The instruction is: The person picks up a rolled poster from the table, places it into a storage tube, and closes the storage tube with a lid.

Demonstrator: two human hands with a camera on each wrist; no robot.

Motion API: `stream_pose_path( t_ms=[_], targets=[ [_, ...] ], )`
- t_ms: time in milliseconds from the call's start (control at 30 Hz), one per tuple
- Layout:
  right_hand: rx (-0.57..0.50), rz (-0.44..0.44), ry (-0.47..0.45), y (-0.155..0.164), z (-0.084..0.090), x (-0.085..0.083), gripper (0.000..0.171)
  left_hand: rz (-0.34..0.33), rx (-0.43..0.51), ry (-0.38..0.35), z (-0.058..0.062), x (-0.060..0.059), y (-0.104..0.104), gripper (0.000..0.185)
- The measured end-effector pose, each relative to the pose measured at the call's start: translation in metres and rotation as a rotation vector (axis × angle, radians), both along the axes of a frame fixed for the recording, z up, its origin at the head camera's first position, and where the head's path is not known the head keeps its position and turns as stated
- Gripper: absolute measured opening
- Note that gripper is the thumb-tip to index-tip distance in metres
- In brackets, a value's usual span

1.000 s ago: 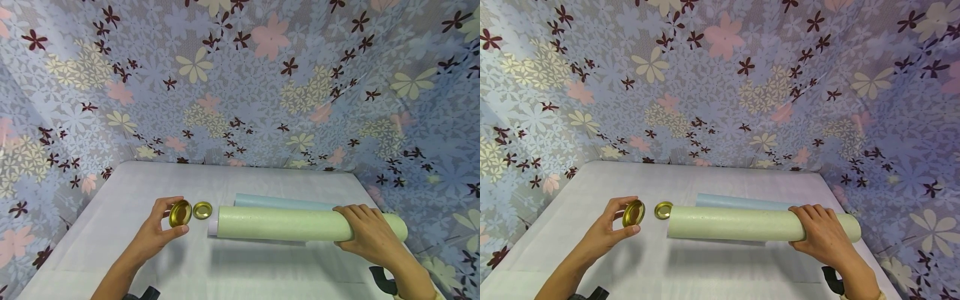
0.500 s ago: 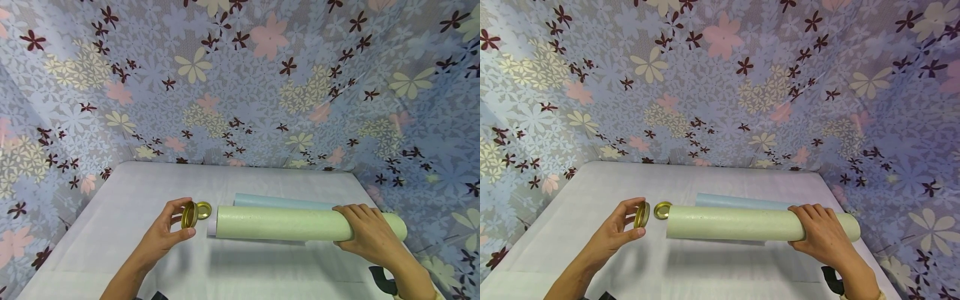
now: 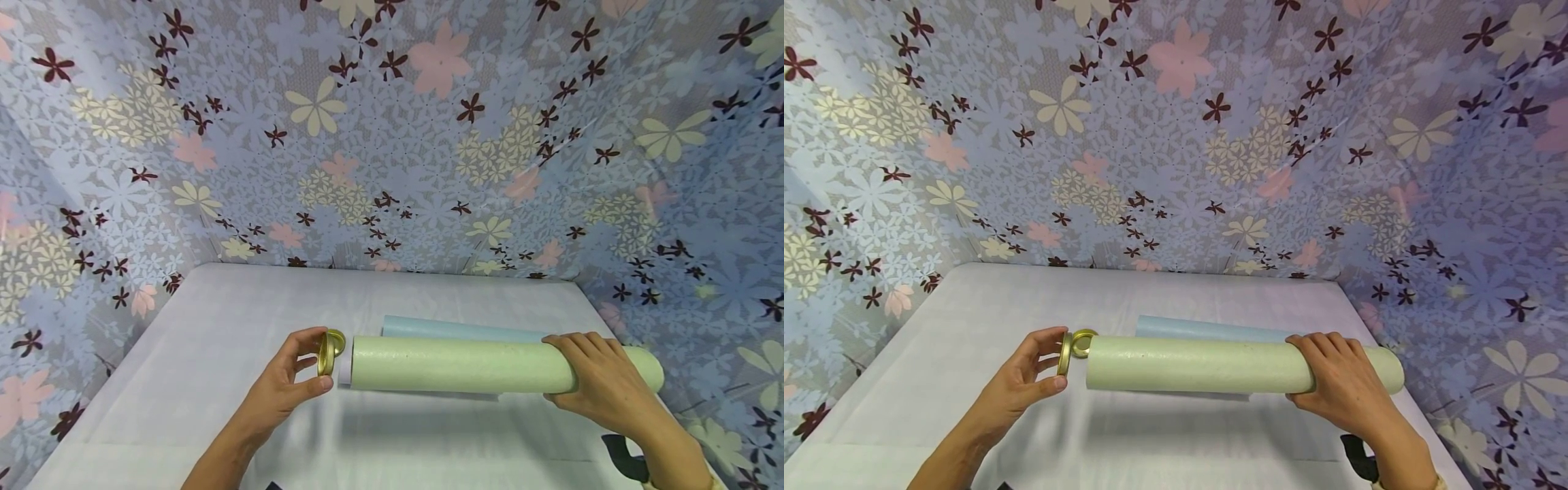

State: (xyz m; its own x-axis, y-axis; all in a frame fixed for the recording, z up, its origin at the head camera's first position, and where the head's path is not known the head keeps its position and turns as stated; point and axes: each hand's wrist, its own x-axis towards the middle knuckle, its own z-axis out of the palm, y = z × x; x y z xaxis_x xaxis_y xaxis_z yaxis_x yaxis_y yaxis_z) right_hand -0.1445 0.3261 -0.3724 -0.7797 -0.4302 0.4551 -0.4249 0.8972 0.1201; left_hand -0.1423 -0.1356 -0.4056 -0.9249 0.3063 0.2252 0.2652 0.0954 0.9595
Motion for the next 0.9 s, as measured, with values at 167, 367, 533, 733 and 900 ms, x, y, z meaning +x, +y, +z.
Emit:
stream_pose_path(
  t_ms=[167,367,533,733,900],
  targets=[
    [-0.004,0.005,0.008,0.0,0.0,0.0,0.083,-0.022,0.014,0.017,-0.003,-0.001,0.005,0.059],
    [-0.006,0.008,0.021,0.0,0.0,0.0,0.082,-0.027,-0.002,0.034,-0.005,-0.001,0.012,0.058],
    [-0.007,0.02,0.022,0.0,0.0,0.0,0.082,-0.034,-0.007,0.021,-0.005,-0.001,0.017,0.058],
    [-0.004,0.026,0.029,0.001,0.0,0.001,0.082,-0.043,0.011,0.015,-0.005,-0.002,0.022,0.057],
    [-0.002,0.029,0.018,0.002,0.001,0.001,0.082,-0.037,0.013,0.021,-0.005,-0.003,0.025,0.057]
  ],
)
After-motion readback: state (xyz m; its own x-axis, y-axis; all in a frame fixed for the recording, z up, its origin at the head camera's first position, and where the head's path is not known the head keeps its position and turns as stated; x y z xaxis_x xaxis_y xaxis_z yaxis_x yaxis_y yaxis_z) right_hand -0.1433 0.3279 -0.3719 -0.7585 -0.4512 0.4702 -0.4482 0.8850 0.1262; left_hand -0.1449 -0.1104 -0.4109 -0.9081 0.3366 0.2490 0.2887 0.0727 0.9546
